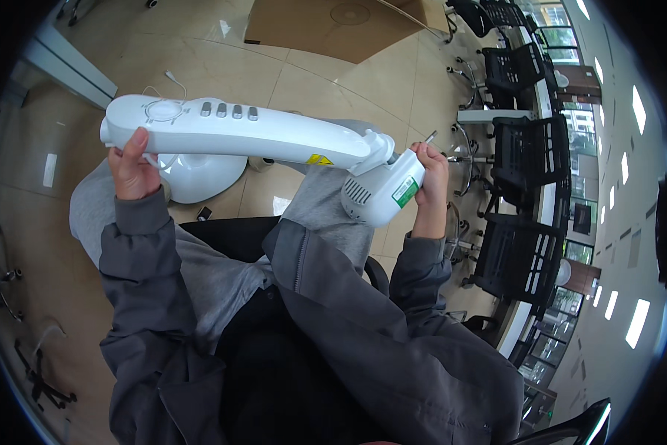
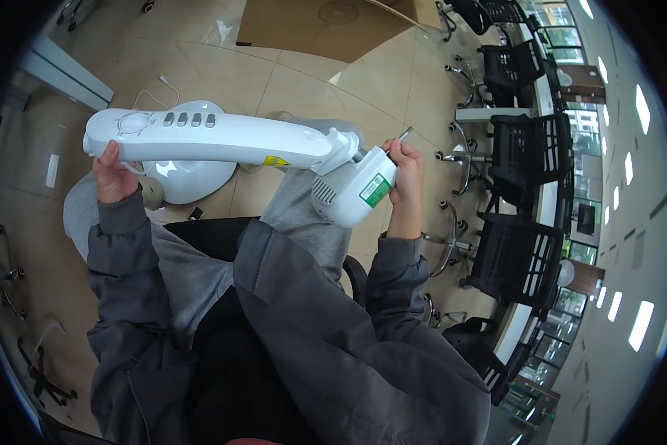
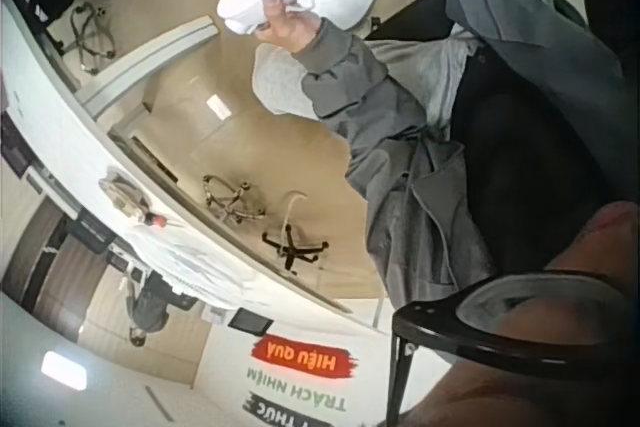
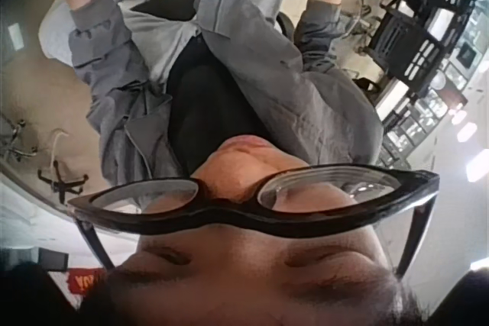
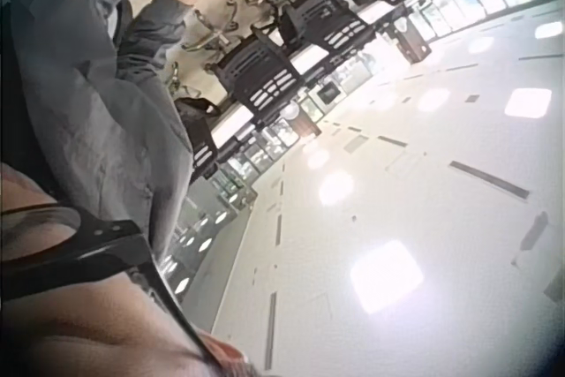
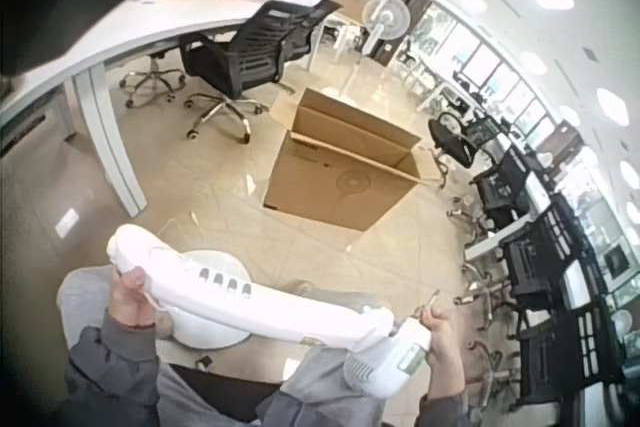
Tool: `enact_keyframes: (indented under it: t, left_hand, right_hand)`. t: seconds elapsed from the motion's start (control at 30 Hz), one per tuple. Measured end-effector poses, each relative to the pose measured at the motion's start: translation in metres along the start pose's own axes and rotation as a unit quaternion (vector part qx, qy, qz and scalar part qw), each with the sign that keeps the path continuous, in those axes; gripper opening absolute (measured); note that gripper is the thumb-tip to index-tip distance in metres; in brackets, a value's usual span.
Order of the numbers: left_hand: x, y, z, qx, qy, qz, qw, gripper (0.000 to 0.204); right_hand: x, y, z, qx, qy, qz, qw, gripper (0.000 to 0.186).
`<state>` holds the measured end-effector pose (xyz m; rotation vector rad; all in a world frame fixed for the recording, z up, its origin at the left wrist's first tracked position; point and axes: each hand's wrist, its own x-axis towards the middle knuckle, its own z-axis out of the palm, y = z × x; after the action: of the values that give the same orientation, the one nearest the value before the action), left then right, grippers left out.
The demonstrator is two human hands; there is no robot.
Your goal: The person disassembles an electric fan by loosening screws with a screwdriver, pulling out the power cord, and separating the motor assembly and pole.
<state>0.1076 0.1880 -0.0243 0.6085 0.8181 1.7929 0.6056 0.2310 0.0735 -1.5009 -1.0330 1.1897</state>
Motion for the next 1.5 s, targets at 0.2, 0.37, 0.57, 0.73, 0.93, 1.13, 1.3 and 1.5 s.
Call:
enact_keyframes:
  t: [0.2, 0.37, 0.57, 0.73, 0.93, 1.13, 1.3, 1.5]
  left_hand:
    - [-0.01, 0.011, 0.015, 0.033, 0.139, -0.065, 0.988, 0.047]
    - [-0.011, 0.012, -0.008, 0.096, 0.121, -0.134, 0.979, 0.047]
    - [0.0, 0.003, -0.002, 0.139, 0.177, -0.169, 0.96, 0.062]
    - [0.01, 0.017, -0.008, 0.171, 0.154, -0.185, 0.955, 0.059]
    - [0.016, 0.018, 0.002, 0.177, 0.148, -0.196, 0.953, 0.065]
    - [0.018, 0.012, 0.009, 0.202, 0.169, -0.19, 0.946, 0.063]
    - [0.01, 0.002, -0.015, 0.187, 0.128, -0.248, 0.942, 0.06]
    - [-0.014, -0.051, -0.015, 0.136, 0.177, -0.39, 0.893, 0.054]
  right_hand:
    - [-0.019, 0.007, 0.003, -0.007, 0.01, 0.059, 0.998, 0.026]
    - [-0.034, 0.018, -0.005, -0.015, 0.024, 0.093, 0.995, 0.028]
    - [-0.04, 0.017, 0.0, -0.016, 0.044, 0.12, 0.992, 0.03]
    - [-0.035, 0.026, 0.001, -0.028, 0.059, 0.114, 0.991, 0.031]
    - [-0.036, 0.029, 0.0, -0.016, 0.044, 0.124, 0.991, 0.029]
    - [-0.036, 0.03, 0.003, 0.006, 0.062, 0.116, 0.991, 0.028]
    - [-0.043, 0.035, -0.01, 0.084, 0.049, 0.119, 0.988, 0.026]
    - [-0.064, 0.062, -0.015, 0.191, 0.104, 0.093, 0.972, 0.026]
